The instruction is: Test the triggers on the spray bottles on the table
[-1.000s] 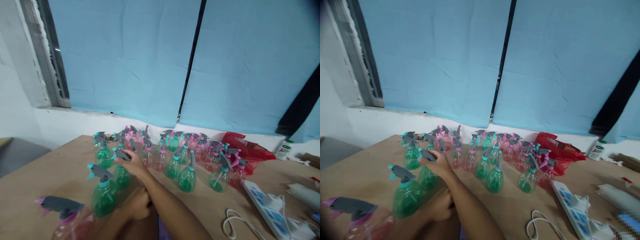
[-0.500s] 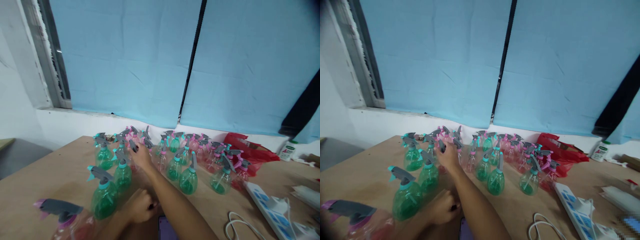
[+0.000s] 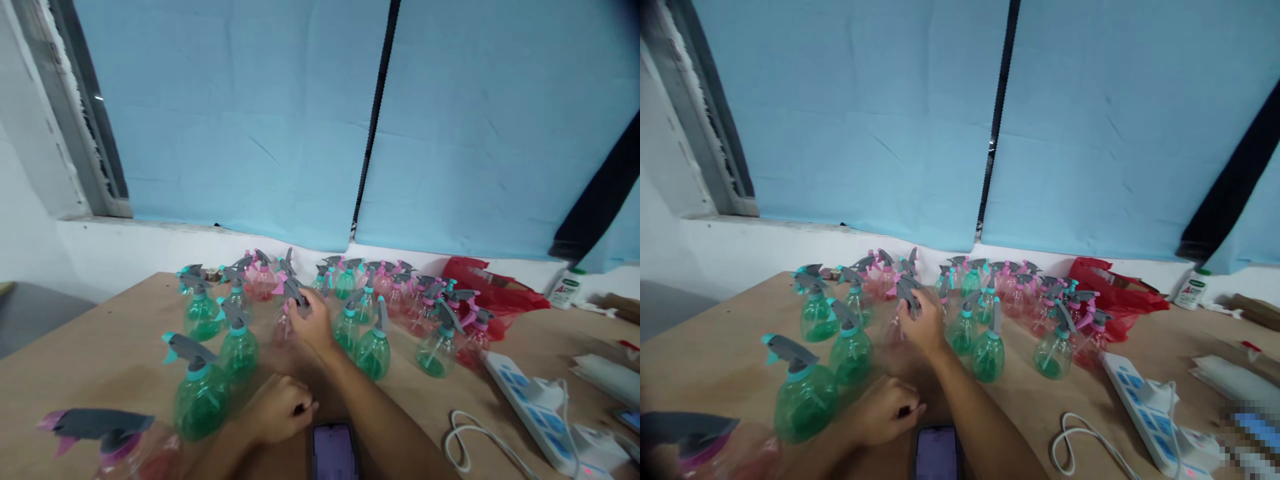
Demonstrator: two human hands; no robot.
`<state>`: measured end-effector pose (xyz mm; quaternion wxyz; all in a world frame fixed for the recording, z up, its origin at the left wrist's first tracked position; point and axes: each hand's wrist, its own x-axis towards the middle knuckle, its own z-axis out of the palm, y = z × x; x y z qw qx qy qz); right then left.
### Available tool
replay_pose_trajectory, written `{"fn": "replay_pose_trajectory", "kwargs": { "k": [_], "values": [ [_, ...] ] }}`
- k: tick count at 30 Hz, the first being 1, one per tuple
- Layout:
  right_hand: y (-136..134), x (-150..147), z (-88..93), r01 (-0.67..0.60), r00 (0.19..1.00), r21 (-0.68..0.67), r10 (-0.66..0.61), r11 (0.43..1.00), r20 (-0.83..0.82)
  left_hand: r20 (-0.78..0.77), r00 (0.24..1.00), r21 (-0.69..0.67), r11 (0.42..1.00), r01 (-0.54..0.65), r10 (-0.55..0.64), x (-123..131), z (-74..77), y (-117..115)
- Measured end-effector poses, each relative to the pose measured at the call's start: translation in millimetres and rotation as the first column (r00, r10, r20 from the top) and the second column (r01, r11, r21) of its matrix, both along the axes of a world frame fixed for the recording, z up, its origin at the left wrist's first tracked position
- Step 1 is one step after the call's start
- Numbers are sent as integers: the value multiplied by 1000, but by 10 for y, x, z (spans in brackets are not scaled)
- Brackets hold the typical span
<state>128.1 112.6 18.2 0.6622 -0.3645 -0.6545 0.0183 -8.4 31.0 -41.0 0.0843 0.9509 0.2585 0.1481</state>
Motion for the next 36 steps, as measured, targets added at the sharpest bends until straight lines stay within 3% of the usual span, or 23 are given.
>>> {"fn": "replay_pose_trajectory", "kwargs": {
  "k": [11,16,19,23,25,30,36],
  "values": [
    [-276,374,-266,-90,980,-165,57,982,-191,-8,1000,-16,1000,-3,3,-7,-7,29],
    [-239,424,-314,-236,956,-235,181,943,-233,-9,1000,-33,999,-26,25,-9,-14,29],
    [-210,434,-279,-379,919,-314,315,871,-237,-19,999,-41,999,-28,27,-11,-15,34],
    [-205,465,-195,-620,784,-464,526,633,-330,-11,999,-65,997,-33,32,-14,-17,39],
    [-216,486,-162,-664,745,-488,555,566,-370,-10,1000,-69,997,-29,29,-14,-20,40],
    [-263,519,-131,-682,730,-469,487,561,-480,-12,1000,-80,997,-19,19,-14,-37,45],
    [-338,531,-65,-681,732,-465,521,566,-439,2,1000,-88,996,-15,15,-17,-29,48]
  ]
}}
